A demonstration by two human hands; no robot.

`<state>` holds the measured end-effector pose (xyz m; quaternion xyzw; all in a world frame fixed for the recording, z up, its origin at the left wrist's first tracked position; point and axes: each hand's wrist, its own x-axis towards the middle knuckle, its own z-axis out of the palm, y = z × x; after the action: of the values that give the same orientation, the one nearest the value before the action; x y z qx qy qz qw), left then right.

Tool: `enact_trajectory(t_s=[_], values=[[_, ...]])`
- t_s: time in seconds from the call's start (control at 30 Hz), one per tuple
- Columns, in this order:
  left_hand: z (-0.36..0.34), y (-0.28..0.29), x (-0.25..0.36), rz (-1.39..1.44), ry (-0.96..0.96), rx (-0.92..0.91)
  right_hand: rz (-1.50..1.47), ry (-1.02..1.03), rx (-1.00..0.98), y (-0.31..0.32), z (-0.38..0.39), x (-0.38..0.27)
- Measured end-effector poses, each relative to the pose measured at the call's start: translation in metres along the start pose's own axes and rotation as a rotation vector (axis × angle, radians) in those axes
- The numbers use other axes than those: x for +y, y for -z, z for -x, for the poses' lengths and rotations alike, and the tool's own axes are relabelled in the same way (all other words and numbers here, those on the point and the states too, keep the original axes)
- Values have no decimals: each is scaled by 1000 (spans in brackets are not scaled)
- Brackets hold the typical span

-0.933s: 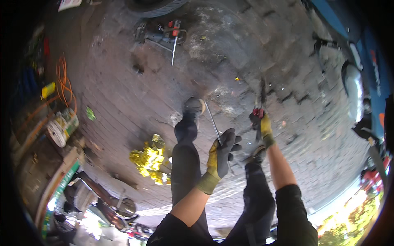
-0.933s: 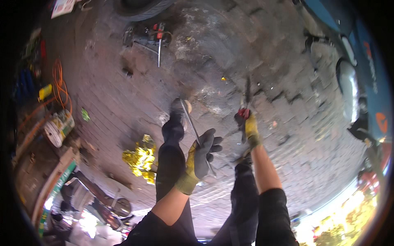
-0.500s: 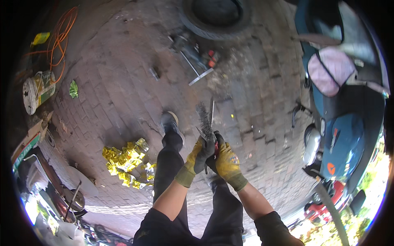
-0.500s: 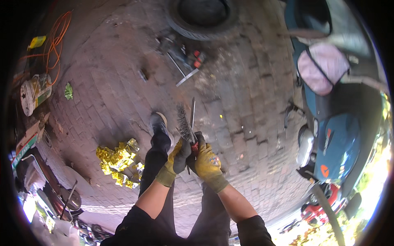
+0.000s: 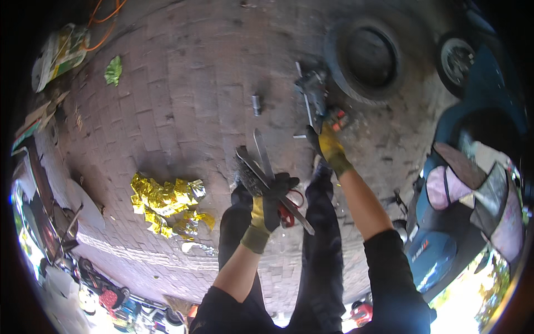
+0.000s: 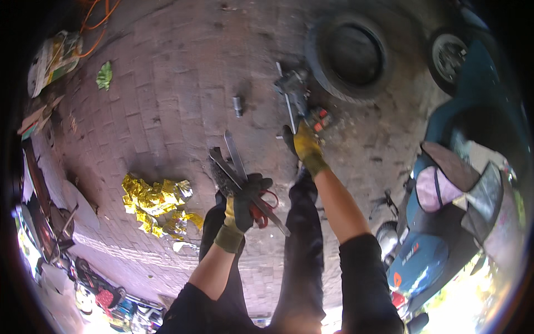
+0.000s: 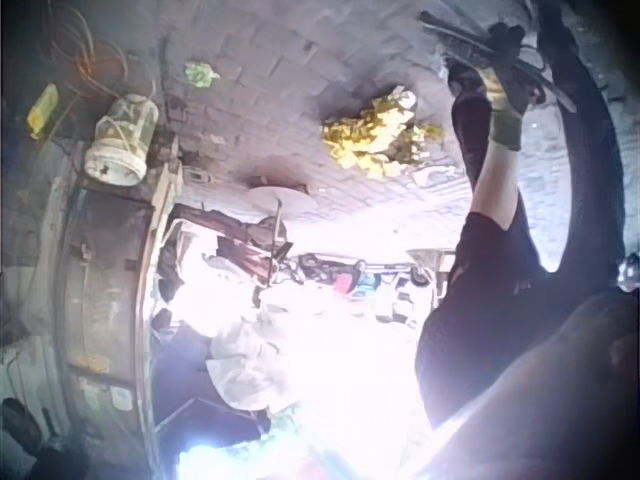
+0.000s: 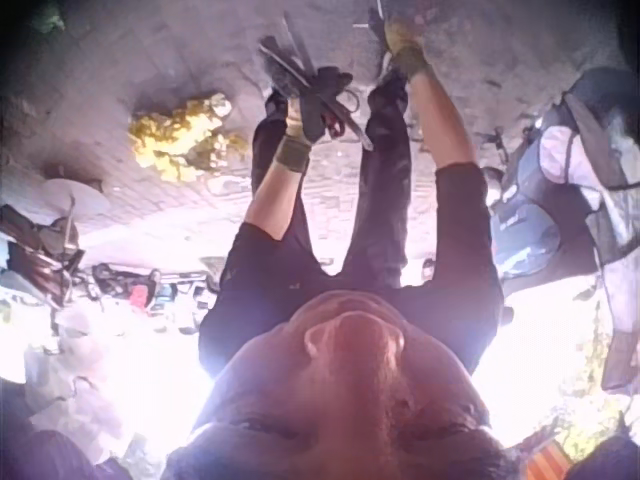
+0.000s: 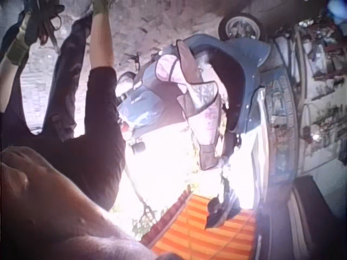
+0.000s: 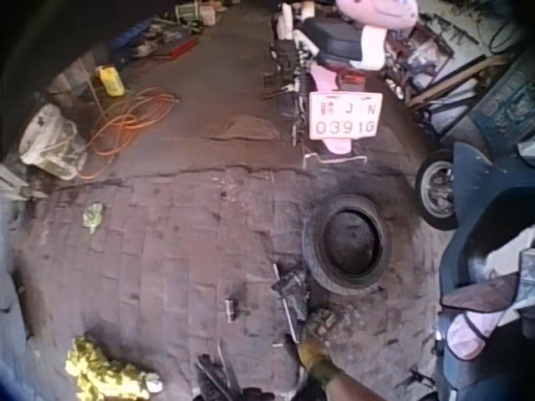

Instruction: The person kneels beside a blue scooter and uses a red air hose to inflate the rear tire. They then stand, walk into a cluttered workshop, and pick up several tools from the floor. The person retrieves a cardboard box containing batteries, opens it, and removes the batteries.

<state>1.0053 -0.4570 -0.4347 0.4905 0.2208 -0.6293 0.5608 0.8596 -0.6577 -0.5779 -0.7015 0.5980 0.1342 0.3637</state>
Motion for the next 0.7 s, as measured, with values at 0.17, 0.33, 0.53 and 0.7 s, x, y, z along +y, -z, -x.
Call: enact_trajectory(t_s=[0.17,0.33,0.53,0.7], values=[[9,-1,6,38,-194,-119,167,-418,-49,-87,-95,-7],[18,0,1,151,-140,-45,-106,-205,-272,-55,-84,18],[5,1,-8,190,-158,-60,-883,-337,-954,54,35,1],[4,-5,-1,353,14,-22,181,645,-737,79,110,-45]])
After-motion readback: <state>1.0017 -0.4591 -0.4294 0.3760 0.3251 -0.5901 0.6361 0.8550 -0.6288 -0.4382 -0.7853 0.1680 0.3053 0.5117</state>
